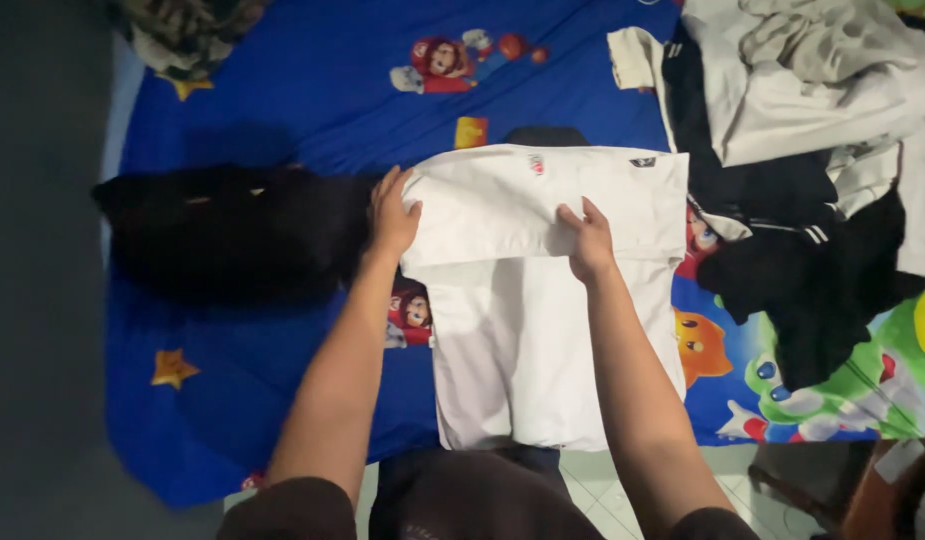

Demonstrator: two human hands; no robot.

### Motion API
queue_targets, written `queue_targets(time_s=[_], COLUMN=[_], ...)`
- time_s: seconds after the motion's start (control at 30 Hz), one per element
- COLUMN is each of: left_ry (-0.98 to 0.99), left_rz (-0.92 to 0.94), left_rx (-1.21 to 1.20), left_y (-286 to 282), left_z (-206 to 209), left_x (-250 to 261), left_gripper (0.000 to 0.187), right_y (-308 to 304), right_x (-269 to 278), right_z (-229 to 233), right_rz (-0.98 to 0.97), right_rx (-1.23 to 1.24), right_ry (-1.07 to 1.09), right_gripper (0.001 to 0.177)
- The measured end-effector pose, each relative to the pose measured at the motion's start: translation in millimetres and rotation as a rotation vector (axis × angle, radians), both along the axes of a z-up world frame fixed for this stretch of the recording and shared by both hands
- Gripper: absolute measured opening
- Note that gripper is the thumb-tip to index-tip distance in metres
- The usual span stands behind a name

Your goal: The person folds a black t-shirt and a white t-shirt on a bed with a blue Mario-themed sheet. The person smooths each shirt, folds the sleeves and sides, then folds the shirts in half and places them on the bed.

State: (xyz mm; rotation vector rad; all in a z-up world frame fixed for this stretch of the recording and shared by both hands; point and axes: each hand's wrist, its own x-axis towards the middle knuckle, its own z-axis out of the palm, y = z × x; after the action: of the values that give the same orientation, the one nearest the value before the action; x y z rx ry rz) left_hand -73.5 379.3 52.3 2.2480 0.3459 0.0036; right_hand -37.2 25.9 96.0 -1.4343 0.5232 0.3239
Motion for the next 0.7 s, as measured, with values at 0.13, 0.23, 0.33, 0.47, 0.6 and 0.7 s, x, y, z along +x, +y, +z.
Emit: queue_targets(time_s=[0.13, 0.23, 0.33, 0.47, 0.6, 0.7], left_ry=[0.315, 0.224, 0.165, 0.355, 0.26, 0.082], left_rz=[-0.159, -0.188, -0.178, -0.139, 0.028, 0.104], left_rx=[0.044, 0.044, 0.173, 0.247, 0.31, 0.139], left_y=[-22, -35, -45, -63, -70, -75], left_z=[-14, -40, -90, -108, -88, -59], left_x=[29, 39, 38, 36, 47, 62], left_gripper=[0.079, 0.094, 0.053, 0.056, 0.067, 0.079], right_y=[-61, -100, -143, -179, -187, -200], right_x=[4, 11, 22, 30, 33, 31], right_z=[-41, -65, -101, -118, -112, -120], right_rz=[-0.025, -0.005, -0.04, 0.044, 0.04, -0.004], right_rx=[-0.15, -0.255, -0.36, -0.43, -0.42, -0.376], right_ry=[-0.007, -0.021, -0.01, 0.067, 0.071, 0.103], right_gripper=[0.035, 0.035, 0.034, 0.026, 0.026, 0.023])
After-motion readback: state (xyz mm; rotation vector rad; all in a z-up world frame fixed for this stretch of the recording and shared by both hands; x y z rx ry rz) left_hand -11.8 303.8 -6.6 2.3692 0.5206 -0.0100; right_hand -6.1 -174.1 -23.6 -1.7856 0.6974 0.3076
